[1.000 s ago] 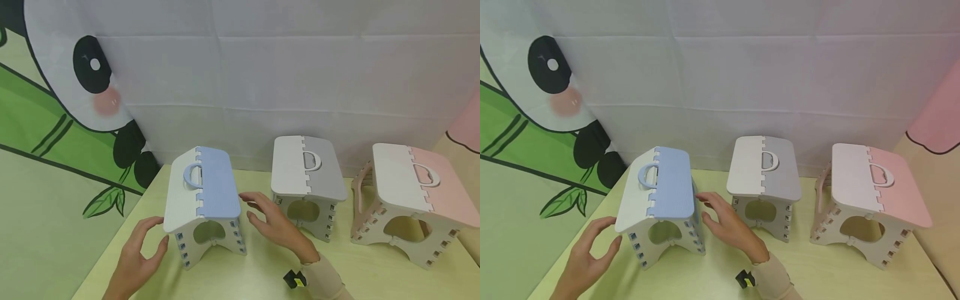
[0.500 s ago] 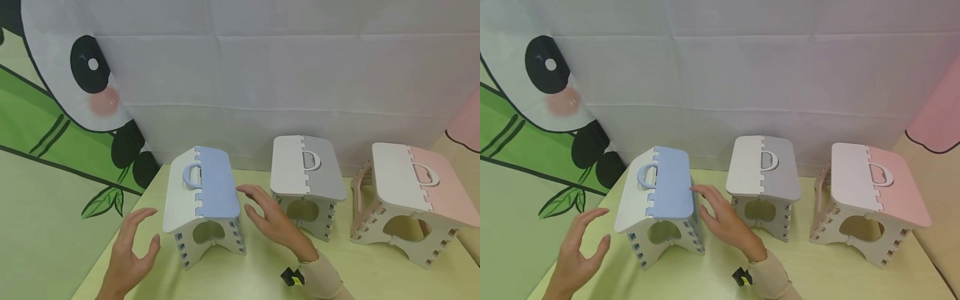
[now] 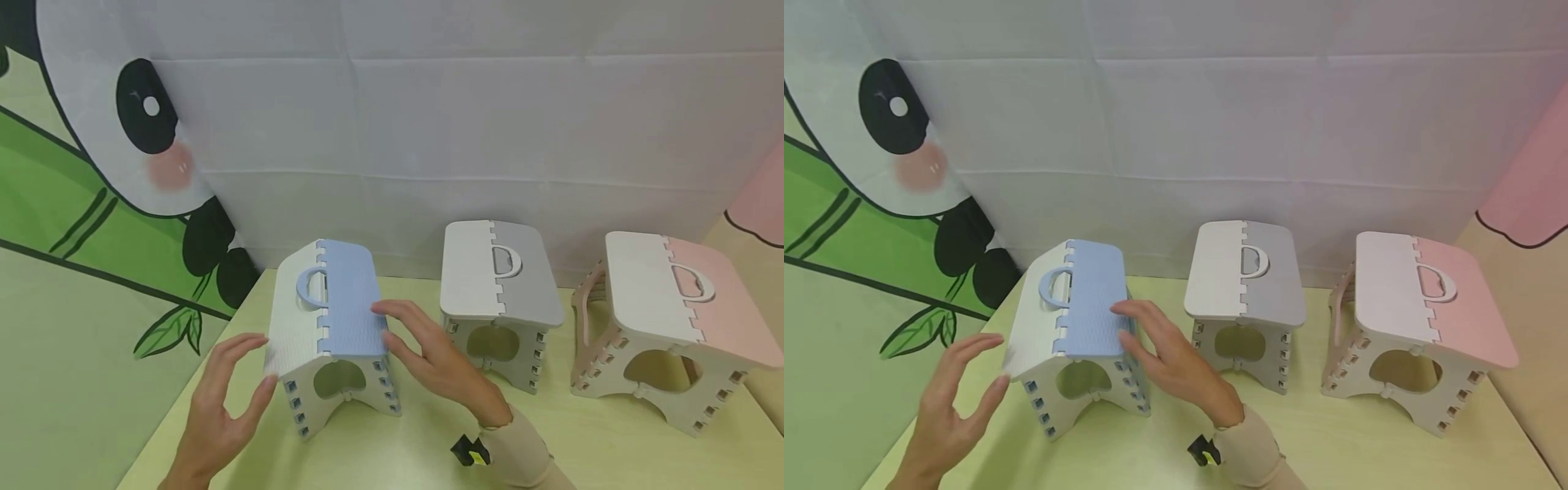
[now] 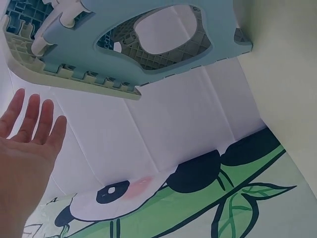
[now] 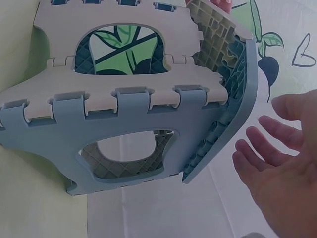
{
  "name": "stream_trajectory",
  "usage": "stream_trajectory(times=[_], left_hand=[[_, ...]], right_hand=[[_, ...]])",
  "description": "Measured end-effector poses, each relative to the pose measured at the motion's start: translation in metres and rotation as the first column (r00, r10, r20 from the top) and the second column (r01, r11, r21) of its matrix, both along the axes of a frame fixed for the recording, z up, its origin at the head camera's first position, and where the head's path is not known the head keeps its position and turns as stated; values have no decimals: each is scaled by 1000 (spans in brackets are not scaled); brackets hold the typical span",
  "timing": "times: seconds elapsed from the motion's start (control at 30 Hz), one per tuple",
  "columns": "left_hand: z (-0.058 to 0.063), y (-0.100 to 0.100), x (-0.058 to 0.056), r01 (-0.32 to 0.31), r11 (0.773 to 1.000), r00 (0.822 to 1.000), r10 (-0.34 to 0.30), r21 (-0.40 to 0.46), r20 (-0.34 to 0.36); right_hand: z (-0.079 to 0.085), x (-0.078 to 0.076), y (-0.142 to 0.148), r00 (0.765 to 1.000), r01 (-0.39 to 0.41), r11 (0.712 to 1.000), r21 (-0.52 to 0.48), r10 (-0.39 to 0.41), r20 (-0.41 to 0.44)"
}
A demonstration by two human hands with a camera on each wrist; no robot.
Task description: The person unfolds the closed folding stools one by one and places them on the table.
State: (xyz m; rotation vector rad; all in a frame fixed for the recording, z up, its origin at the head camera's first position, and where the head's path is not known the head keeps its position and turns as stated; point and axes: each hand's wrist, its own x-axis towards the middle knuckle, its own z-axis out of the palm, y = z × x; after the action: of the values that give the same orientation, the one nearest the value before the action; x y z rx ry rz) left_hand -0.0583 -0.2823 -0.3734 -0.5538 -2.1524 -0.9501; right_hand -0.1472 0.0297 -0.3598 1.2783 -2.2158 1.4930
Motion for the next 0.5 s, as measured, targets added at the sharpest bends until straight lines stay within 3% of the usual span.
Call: stream_trajectory(times=[0.27,0.5], left_hand=[[0,8,-4,29,1000,999,-29,-5,17],[-3,14,-10,89,996,996,-89,15,-10]], right_hand=[[0,-1,-6,994,-58,998,-14,56,-95],[-2,0,-10,992,-110,994,-9,110,-69]])
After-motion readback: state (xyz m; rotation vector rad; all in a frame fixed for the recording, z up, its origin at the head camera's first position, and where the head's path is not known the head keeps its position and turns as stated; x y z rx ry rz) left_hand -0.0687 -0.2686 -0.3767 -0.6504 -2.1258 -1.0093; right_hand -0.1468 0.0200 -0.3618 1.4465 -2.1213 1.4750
